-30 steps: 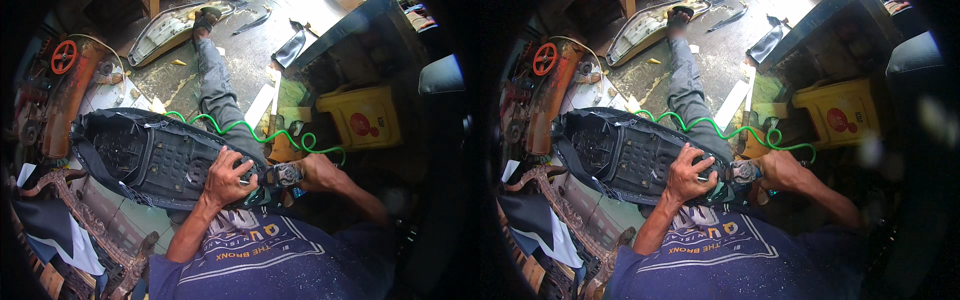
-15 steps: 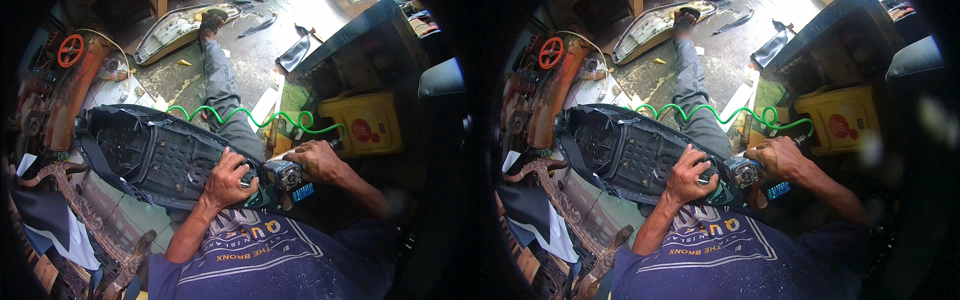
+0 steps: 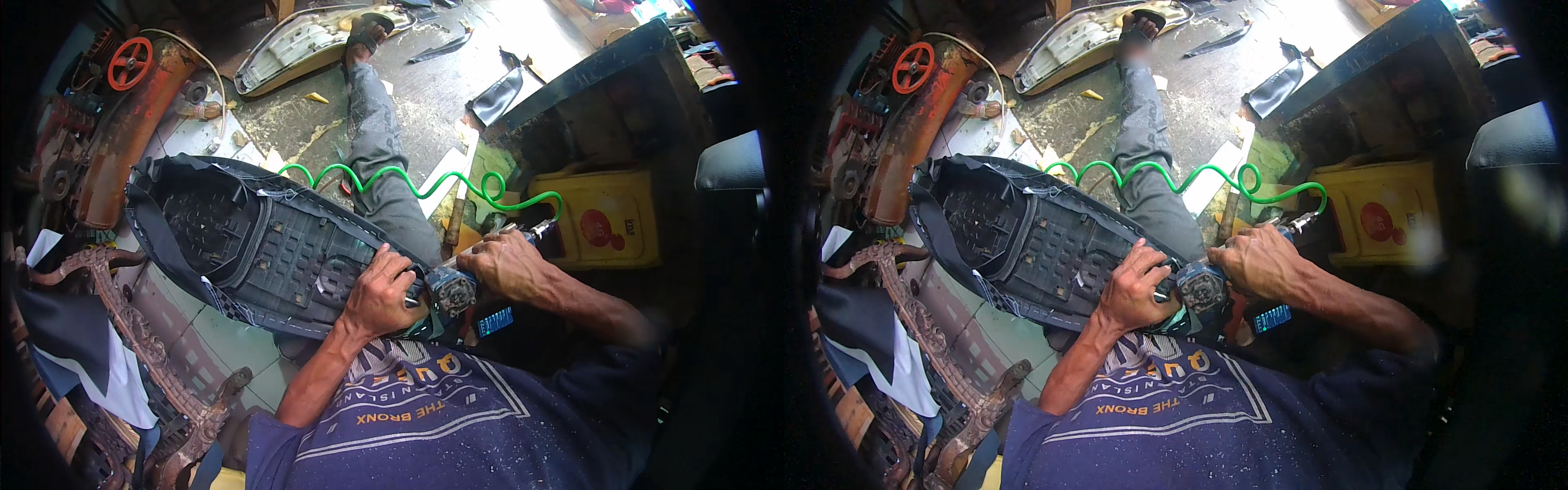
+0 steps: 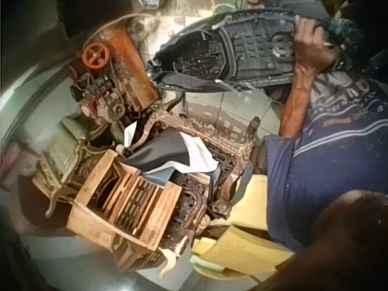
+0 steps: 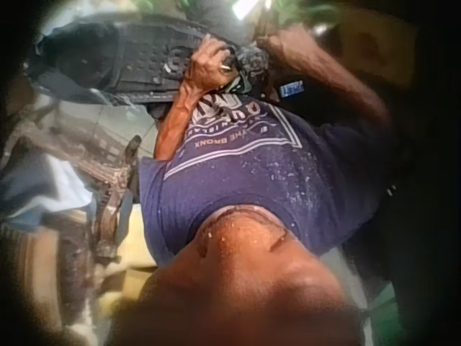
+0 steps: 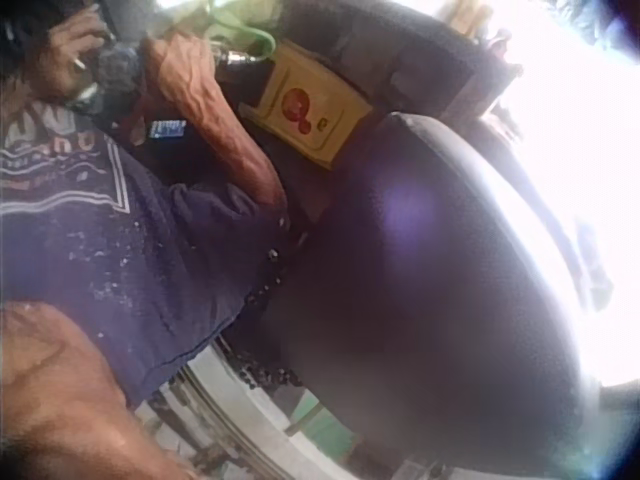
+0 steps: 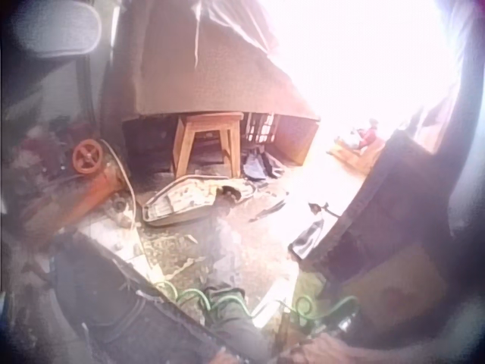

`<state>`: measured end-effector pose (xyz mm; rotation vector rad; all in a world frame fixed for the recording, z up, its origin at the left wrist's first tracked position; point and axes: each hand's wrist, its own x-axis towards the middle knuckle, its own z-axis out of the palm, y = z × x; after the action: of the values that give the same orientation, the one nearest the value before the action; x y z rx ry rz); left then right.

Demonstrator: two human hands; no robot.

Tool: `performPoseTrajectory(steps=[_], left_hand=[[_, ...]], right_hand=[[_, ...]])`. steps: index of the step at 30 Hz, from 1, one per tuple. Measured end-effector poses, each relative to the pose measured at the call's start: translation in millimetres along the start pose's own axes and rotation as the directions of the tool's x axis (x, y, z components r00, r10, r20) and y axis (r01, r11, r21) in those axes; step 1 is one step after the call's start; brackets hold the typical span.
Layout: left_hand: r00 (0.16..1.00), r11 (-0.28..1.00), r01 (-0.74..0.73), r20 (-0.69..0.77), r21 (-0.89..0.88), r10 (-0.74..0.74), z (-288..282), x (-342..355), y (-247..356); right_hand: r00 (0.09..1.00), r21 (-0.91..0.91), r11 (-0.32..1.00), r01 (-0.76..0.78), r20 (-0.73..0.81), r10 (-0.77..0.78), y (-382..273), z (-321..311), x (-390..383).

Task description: The person trims excess black upholstery fabric from a motorcycle seat base using scissors and then staples the fabric edges to the underside of the seat using a pneumatic staple gun. The person flips the seat to check fit and continues trimming and stapling around the perimeter.

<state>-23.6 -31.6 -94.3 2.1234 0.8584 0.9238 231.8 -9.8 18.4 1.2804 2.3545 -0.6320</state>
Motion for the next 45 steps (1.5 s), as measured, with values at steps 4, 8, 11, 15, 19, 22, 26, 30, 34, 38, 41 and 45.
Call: performPoseTrajectory(steps=[4,8,11,15,19,22,26,30,34,38,41,45], left_hand=[[1.0,1.0,-0.003,-0.019,0.014,0.003,-4.0,4.5,4.1],[0.999,1.0,0.002,-0.036,0.025,-0.002,-9.7,10.6,9.9],[1.0,1.0,-0.006,-0.024,0.017,0.006,-13.8,13.2,12.2],[1.0,1.0,0.003,-0.026,-0.003,-0.003,-15.1,13.0,14.2],[0.999,1.0,0.027,0.016,0.006,-0.028,-14.7,14.7,15.6],[0.998,0.999,0.035,0.049,0.01,-0.035,-13.8,18.4,14.5],[0.997,0.999,0.039,0.067,0.025,-0.04,-14.3,20.3,12.9],[0.996,1.0,0.016,0.083,0.02,-0.018,-15.5,20.0,10.5],[0.996,1.0,-0.004,0.085,0.018,0.003,-15.7,18.3,9.8],[0.996,1.0,-0.002,0.089,-0.007,0.002,-17.5,17.1,12.6],[0.994,1.0,-0.001,0.106,-0.004,0.001,-19.2,17.6,14.0],[0.988,0.997,-0.057,0.146,0.047,0.049,-18.5,19.5,12.7]], right_hand=[[0.99,-0.008,0.99,0.141,-0.025,-0.141,41.3,-10.8,2.4],[0.954,0.588,0.808,0.022,-0.254,0.159,121.8,7.3,24.0],[0.792,0.892,0.452,0.018,-0.288,0.538,164.3,59.7,76.7],[0.836,0.768,-0.536,0.352,0.0,0.549,205.4,122.4,161.3],[0.755,0.39,-0.758,0.522,0.202,0.624,212.9,180.2,222.8],[0.641,0.486,-0.754,0.442,0.417,0.645,204.9,224.4,225.9],[0.827,0.841,-0.527,0.123,0.207,0.523,170.8,281.6,153.9],[0.805,0.482,0.653,-0.583,0.238,0.543,102.4,336.5,74.9],[0.786,0.399,0.79,-0.466,-0.223,0.577,69.4,369.5,53.3],[0.774,0.448,0.788,-0.422,-0.275,0.571,62.5,378.4,47.4],[0.659,0.755,0.551,-0.355,-0.216,0.721,57.6,361.7,35.2],[0.58,0.948,0.257,-0.186,-0.105,0.807,42.1,289.8,4.3]])
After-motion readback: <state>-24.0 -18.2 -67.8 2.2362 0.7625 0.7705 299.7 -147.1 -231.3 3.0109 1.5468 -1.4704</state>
